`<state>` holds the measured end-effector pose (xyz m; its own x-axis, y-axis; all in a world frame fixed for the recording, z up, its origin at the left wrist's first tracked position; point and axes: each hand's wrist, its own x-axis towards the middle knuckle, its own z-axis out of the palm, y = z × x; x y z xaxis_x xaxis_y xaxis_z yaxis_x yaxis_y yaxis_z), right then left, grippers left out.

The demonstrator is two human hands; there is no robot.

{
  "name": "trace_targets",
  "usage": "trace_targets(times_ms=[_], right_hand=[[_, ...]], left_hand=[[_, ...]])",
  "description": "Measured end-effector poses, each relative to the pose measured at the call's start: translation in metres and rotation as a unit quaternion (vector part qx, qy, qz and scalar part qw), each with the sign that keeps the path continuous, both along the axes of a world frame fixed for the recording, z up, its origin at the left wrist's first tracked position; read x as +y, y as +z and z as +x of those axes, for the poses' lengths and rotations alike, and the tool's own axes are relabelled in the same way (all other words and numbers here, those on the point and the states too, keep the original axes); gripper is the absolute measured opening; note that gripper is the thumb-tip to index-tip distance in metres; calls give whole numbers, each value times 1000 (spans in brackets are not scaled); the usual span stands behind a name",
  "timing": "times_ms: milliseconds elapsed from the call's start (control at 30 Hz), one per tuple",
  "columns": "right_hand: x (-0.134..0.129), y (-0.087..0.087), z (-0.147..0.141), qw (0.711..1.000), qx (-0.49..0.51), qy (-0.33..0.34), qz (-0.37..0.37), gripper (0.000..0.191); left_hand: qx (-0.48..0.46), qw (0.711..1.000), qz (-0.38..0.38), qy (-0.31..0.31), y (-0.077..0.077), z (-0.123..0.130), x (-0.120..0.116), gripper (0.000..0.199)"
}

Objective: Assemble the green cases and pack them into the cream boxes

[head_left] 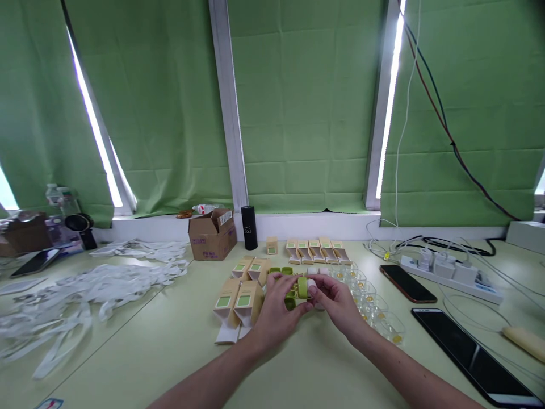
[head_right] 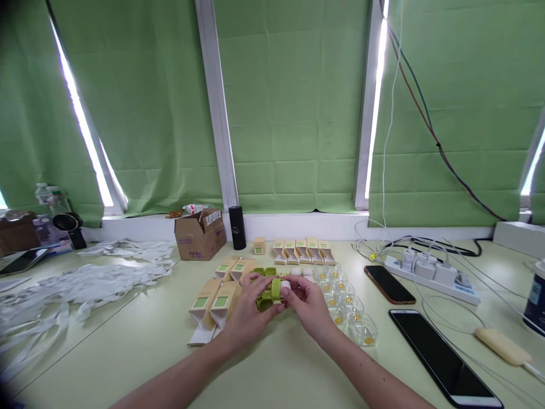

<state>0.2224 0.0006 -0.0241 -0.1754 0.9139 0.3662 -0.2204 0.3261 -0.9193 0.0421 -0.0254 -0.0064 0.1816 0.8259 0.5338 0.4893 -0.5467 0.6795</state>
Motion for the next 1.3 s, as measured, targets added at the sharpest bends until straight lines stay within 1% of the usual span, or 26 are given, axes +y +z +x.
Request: trace_targets(times_ms=[67,167,267,400,500,600,700,800,900,1000,1067,1133,1300], right_hand=[[-1,-1,-2,1000,12,-9,-2,54],[-2,-2,-4,999,29,-15,-3,52],[-5,-4,-5,999,34,-7,4,47],[-8,-8,-7,999,35,-1,22,43],[-9,-9,-7,999,26,-7,37,42],[-9,-8,-5,998,-7,2,58,42],[-9,-4,0,992,-64,-5,104,39],[-10,-3,6,971,-137,-58,190,37],[-12,-4,10,928,-221,-106,280,43],[-12,-6,11,884,-285,-137,344,47],[-11,-8,12,863,-309,-147,373,47],[-10,-9,12,847,-325,-149,392,44],[-6,-12,12,822,-345,-155,426,38]], left_hand=[[5,1000,28,8,-3,1,-1,53],[-12,1000,26,4,-9,3,-1,58],[-30,999,25,3,-14,4,-2,53],[-34,998,60,-3,-16,4,-2,41],[-33,996,77,-26,-15,2,-3,43],[-55,995,59,-50,-12,1,-2,46],[-117,989,11,-85,-9,0,3,49],[-186,975,-30,-118,-5,-1,8,55],[-224,960,-93,-139,-1,-3,10,55],[-247,938,-171,-171,1,-3,8,53],[-257,925,-203,-192,0,-2,8,56],[-257,919,-220,-204,-1,-2,9,60],[-247,917,-232,-212,-2,0,10,67]])
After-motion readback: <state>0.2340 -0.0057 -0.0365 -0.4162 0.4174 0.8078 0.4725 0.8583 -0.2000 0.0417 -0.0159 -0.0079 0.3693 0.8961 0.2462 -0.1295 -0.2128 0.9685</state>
